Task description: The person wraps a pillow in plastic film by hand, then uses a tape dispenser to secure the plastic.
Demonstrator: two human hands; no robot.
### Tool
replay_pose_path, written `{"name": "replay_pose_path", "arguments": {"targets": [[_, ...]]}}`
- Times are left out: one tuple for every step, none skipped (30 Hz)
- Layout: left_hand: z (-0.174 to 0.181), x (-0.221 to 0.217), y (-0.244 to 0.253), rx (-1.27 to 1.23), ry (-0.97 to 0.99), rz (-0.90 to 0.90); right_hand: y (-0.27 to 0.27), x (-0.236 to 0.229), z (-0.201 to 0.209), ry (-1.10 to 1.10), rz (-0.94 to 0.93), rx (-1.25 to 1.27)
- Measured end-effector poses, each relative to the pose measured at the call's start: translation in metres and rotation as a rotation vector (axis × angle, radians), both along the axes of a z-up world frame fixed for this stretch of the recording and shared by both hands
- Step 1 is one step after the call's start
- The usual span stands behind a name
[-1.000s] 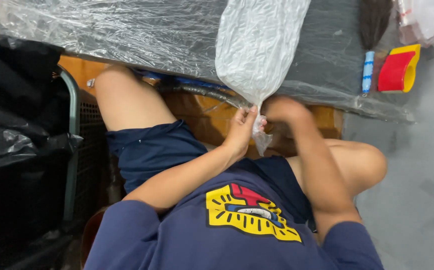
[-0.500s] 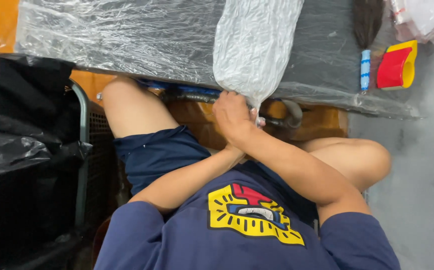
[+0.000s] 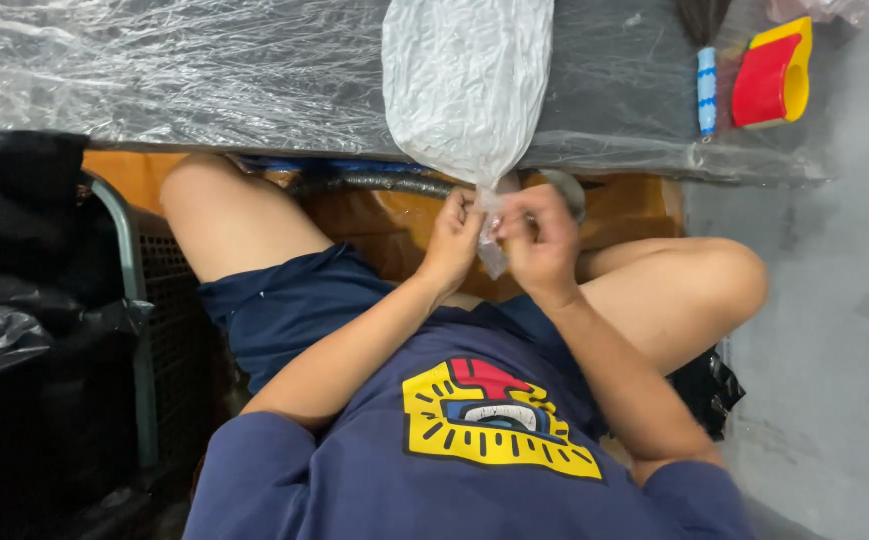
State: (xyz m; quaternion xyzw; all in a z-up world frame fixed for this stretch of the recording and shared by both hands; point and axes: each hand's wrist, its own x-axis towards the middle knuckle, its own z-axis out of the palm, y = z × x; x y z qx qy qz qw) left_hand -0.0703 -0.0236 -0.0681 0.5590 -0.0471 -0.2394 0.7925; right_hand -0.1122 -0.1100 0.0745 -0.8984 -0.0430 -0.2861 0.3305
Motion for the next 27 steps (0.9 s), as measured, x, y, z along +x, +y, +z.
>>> {"name": "replay_pose_path", "arguments": {"targets": [[0.010,0.008,-0.002,-0.174,0.060,-0.062,0.001,-0.005,-0.006,0.009,-0.176,0.345],[0.020,0.015,-0.005,-0.348,0.121,-0.125,0.001,-0.010,-0.012,0.018,-0.351,0.691],[0.014,0.011,-0.005,-0.342,0.125,-0.139,0.003,-0.010,-0.019,0.015,-0.366,0.696],[0.009,0.007,-0.005,-0.385,0.198,-0.160,0.004,-0.010,-0.026,-0.069,-0.399,0.945],[0.005,0.008,-0.006,-0.431,0.264,-0.178,0.004,-0.006,-0.032,-0.161,-0.420,1.190],[0.017,0.012,-0.001,-0.428,0.262,-0.189,0.003,-0.004,-0.035,-0.171,-0.427,1.193],[0.027,0.013,0.005,-0.440,0.302,-0.211,0.002,-0.004,-0.039,-0.170,-0.448,1.301],[0.038,0.014,0.011,-0.451,0.342,-0.233,0.002,-0.005,-0.043,-0.169,-0.469,1.409],[0.040,0.014,0.012,-0.449,0.345,-0.235,0.002,-0.006,-0.051,-0.168,-0.473,1.410],[0.043,0.015,0.014,-0.468,0.422,-0.241,0.003,-0.007,-0.058,-0.105,-0.525,1.501],[0.046,0.018,0.014,-0.488,0.493,-0.250,0.002,-0.006,-0.064,-0.046,-0.572,1.589],[0.055,0.018,0.014,-0.488,0.491,-0.253,0.003,-0.003,-0.069,-0.050,-0.571,1.588],[0.064,0.018,0.013,-0.414,0.454,-0.231,0.004,0.000,-0.074,0.043,-0.627,1.623],[0.073,0.017,0.013,-0.340,0.417,-0.210,0.005,0.002,-0.080,0.137,-0.682,1.655],[0.070,0.015,0.010,-0.342,0.418,-0.211,-0.004,0.005,-0.093,0.136,-0.685,1.654],[0.066,0.012,0.007,-0.317,0.431,-0.188,-0.013,0.007,-0.106,0.283,-0.686,1.700],[0.063,0.012,0.004,-0.295,0.440,-0.163,-0.022,0.012,-0.118,0.429,-0.681,1.740],[0.068,0.012,0.005,-0.297,0.438,-0.163,-0.028,0.016,-0.135,0.427,-0.679,1.738],[0.073,0.010,0.005,-0.272,0.472,-0.162,-0.034,0.018,-0.151,0.538,-0.722,1.702],[0.078,0.009,0.005,-0.246,0.506,-0.162,-0.040,0.021,-0.168,0.647,-0.764,1.664],[0.070,0.007,0.003,-0.249,0.506,-0.159,-0.035,0.024,-0.152,0.649,-0.763,1.661],[0.063,0.006,0.001,-0.259,0.548,-0.142,-0.029,0.028,-0.135,0.698,-0.751,1.667],[0.054,0.006,0.000,-0.270,0.587,-0.123,-0.021,0.034,-0.120,0.748,-0.735,1.673],[0.058,0.007,-0.001,-0.272,0.585,-0.118,-0.022,0.037,-0.114,0.751,-0.731,1.669],[0.061,0.006,0.000,-0.284,0.606,-0.129,-0.021,0.039,-0.109,0.778,-0.732,1.579],[0.064,0.006,0.001,-0.296,0.626,-0.139,-0.020,0.041,-0.104,0.803,-0.732,1.488],[0.055,0.006,-0.001,-0.300,0.622,-0.134,-0.021,0.048,-0.098,0.804,-0.727,1.483]]}}
